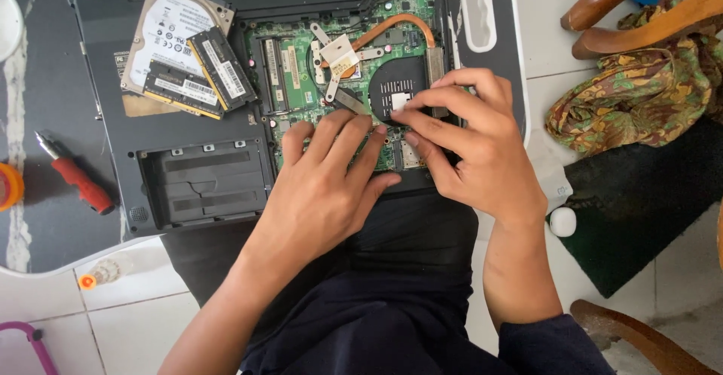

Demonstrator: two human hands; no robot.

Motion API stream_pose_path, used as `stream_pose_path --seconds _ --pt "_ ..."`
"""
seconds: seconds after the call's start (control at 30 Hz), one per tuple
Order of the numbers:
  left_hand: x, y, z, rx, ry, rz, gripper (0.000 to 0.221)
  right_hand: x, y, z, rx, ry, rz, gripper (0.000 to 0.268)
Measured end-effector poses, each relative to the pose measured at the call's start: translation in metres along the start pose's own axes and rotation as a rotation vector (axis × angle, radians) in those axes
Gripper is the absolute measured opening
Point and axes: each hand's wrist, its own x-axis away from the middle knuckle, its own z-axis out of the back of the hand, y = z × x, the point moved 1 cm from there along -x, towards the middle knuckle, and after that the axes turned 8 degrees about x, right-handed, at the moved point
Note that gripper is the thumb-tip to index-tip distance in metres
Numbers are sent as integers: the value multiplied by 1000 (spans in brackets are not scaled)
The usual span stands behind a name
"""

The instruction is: Internal cleaning and final checks of a laptop, including reseating RAM and cleaning the hard drive.

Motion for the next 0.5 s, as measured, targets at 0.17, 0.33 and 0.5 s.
stream_pose_path --seconds 0.17,0.33,0.5 --pt "6 4 -4 -83 -35 38 61 1 -1 0 0 -22 44 23" --pt "6 6 -6 -116 -56 46 68 -2 -6 -1 22 -11 74 22" --pt "9 7 -8 -137 -38 47 71 -2 -8 -2 5 21 67 29"
